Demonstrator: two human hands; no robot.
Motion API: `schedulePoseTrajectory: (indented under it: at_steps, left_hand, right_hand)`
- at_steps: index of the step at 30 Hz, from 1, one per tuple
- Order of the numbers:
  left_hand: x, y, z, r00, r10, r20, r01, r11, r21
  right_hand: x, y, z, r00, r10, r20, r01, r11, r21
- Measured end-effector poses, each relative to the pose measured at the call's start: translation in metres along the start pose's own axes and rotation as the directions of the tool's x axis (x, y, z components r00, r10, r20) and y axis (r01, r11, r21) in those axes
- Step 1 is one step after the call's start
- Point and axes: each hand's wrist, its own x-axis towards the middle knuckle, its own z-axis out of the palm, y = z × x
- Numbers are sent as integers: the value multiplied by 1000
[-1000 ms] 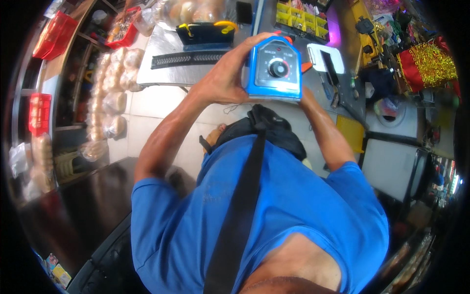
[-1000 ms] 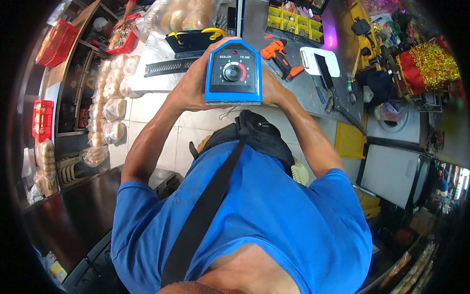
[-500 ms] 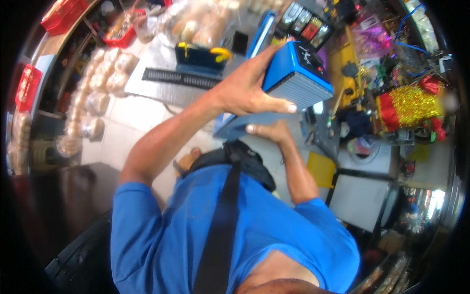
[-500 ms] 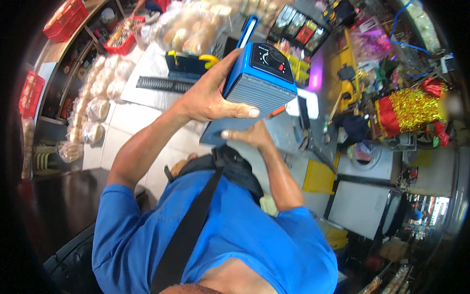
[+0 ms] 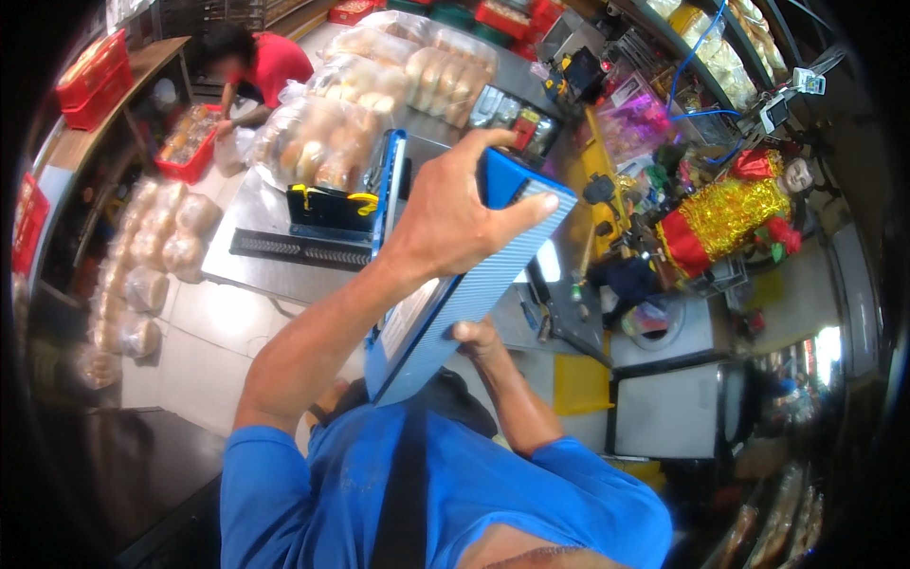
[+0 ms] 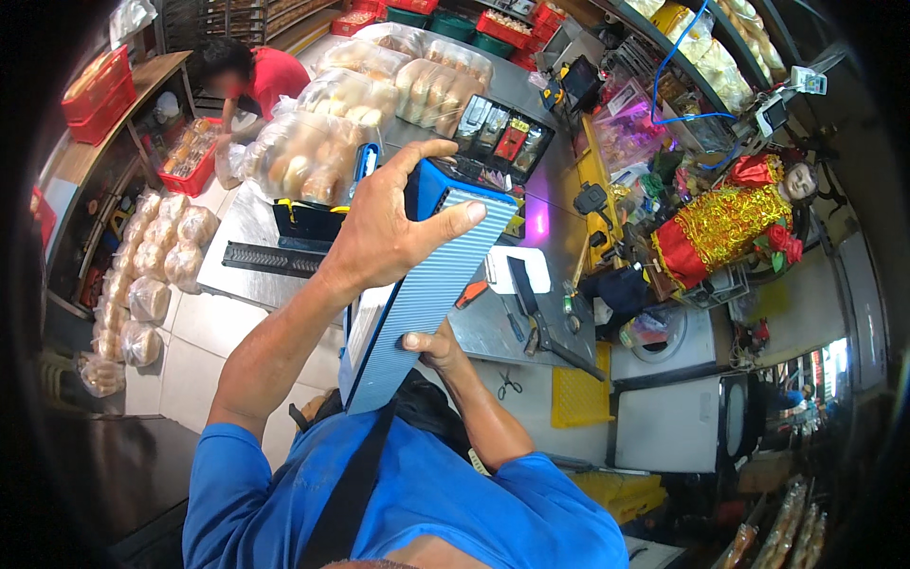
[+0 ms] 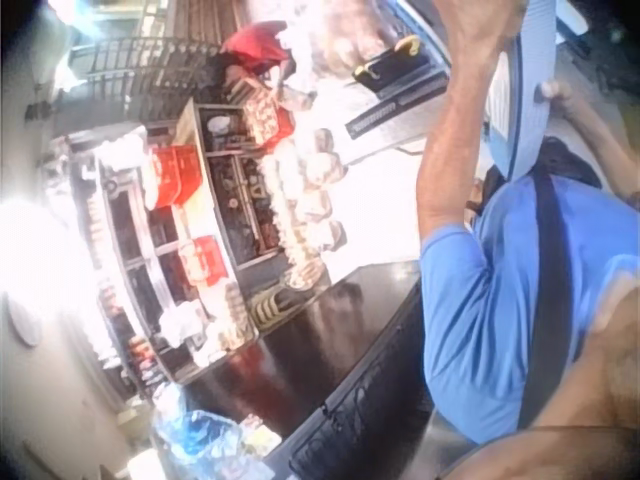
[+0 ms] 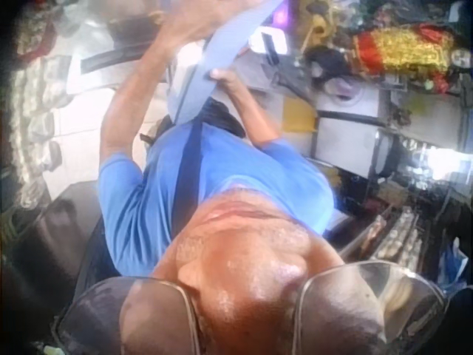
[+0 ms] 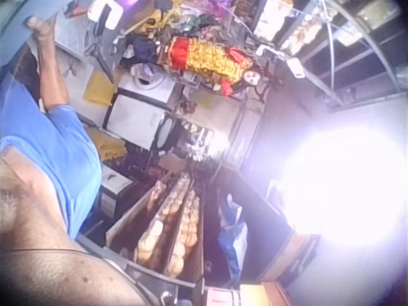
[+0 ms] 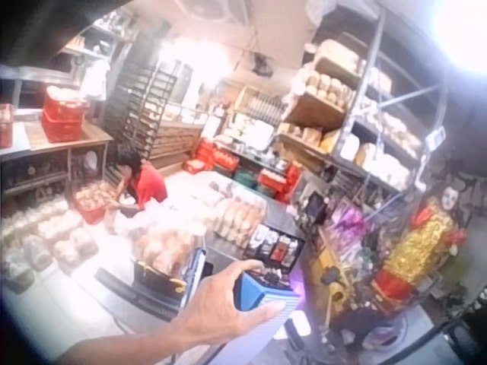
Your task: The person uses a screwdriver and pliers to remove a metal strip from a rectangular LED light fixture. They then attach a black plastic cover to the fixture and insert the assembled unit into a blue housing, completing the assembly.
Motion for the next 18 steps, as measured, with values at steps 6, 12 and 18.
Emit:
schedulePoseTrajectory:
  at_steps: [6,12,18]
  left_hand:
    - [-7,-13,7,996,48,-69,-54,995,-82]
    - [-4,-14,7,996,21,-86,-27,997,-73]
    - [1,-31,8,997,-14,-71,12,1000,-27]
  right_hand:
    - [-7,4,4,1000,20,-13,-21,1000,-14]
    - [-7,-1,9,998,47,-41,-47,999,-6]
    - [1,9,6,997,-65,-31,66,996,59]
